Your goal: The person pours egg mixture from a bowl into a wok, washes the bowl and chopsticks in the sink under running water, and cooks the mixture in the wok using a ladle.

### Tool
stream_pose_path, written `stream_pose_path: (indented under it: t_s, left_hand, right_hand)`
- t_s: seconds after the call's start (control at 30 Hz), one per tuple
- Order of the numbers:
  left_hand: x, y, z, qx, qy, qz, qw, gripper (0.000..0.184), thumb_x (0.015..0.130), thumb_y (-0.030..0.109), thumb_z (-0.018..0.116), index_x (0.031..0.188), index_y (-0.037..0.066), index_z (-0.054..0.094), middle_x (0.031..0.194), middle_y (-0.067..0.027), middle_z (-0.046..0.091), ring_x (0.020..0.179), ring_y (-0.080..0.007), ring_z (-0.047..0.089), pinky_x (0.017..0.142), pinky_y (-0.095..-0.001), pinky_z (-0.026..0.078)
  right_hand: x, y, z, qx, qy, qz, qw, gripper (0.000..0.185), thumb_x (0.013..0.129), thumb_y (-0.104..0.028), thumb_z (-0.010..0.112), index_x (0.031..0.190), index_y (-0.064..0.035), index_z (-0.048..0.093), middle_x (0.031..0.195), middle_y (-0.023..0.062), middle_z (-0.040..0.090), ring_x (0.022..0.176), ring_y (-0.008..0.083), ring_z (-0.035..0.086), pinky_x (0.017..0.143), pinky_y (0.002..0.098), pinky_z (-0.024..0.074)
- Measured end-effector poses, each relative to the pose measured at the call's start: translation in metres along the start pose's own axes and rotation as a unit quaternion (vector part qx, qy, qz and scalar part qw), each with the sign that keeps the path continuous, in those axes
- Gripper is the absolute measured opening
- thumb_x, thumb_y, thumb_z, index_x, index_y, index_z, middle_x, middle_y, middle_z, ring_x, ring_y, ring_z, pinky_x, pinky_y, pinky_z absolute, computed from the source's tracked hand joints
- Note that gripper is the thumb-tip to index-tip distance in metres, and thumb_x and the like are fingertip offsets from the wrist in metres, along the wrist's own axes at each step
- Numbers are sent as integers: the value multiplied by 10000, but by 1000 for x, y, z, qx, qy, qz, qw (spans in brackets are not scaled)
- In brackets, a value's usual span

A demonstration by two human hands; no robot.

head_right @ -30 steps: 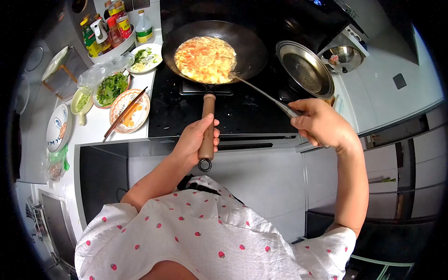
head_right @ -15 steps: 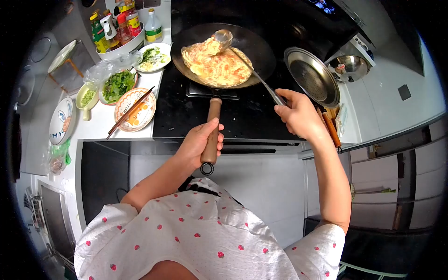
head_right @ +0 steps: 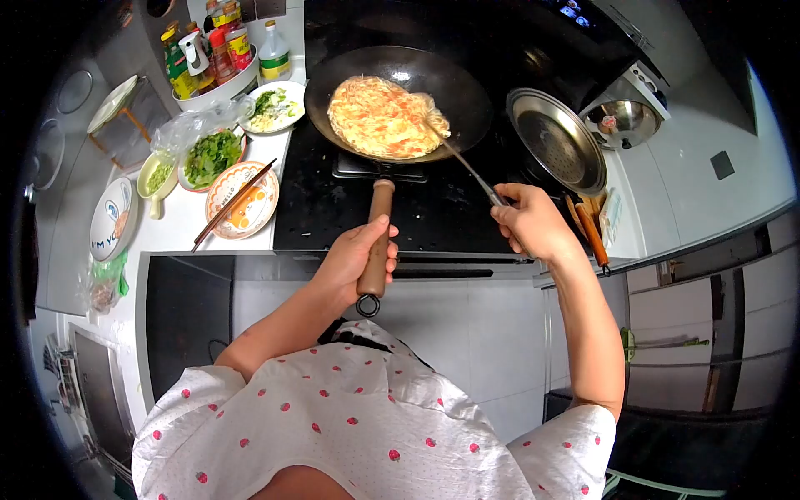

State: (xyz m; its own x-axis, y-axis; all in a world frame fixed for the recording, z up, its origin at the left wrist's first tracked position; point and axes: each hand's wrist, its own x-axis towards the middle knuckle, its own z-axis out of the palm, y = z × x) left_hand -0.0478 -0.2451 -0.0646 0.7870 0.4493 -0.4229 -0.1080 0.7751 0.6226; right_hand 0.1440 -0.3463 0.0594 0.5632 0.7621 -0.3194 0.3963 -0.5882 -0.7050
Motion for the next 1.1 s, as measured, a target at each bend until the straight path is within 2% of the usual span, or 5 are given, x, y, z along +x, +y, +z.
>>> stream_pose_path:
  t_s: [0.23, 0.57, 0.73, 0.87, 1.1]
  left_hand:
    - [1, -1, -2, 0, -2, 1, 1000, 307, 871, 361, 547, 916, 62, 497, 675, -30, 534, 537, -113, 523, 447, -253, 456]
    - [0, 0, -2, 6, -1, 9, 1000, 309, 871, 361, 545, 918, 58, 502, 676, -30, 535, 534, -110, 524, 443, -251, 456]
    - [0, 0, -1, 5, -1, 10, 1000, 316, 869, 368, 547, 917, 58, 504, 675, -28, 535, 532, -108, 524, 443, -248, 458]
    - [0, -1, -1, 6, -1, 9, 1000, 317, 868, 370, 548, 917, 60, 505, 674, -27, 537, 531, -108, 523, 445, -248, 459]
    - [1, -2, -2, -2, -3, 10, 1000, 314, 866, 366, 551, 918, 60, 506, 674, -28, 538, 536, -112, 525, 448, -251, 456]
  right_hand:
    - [-3, 16, -12, 296, -113, 10, 948, 323, 827, -71, 533, 1125, 48, 498, 569, 28, 503, 349, 45, 400, 300, 170, 277]
    - [18, 14, 16, -249, 175, -216, 928, 449, 734, -81, 607, 1165, 6, 514, 784, 195, 624, 701, 308, 616, 661, 360, 477]
    - [39, 14, 31, -227, 181, -198, 936, 428, 727, -95, 607, 1135, 10, 531, 926, 225, 614, 918, 357, 582, 806, 394, 448]
    - [50, 15, 42, -30, 49, -102, 993, 447, 802, -40, 550, 1226, 53, 446, 587, 26, 493, 373, 66, 393, 349, 213, 287]
    - [30, 17, 32, 357, -149, -9, 922, 344, 813, -23, 528, 1145, 59, 487, 580, 25, 500, 379, 50, 404, 344, 173, 291]
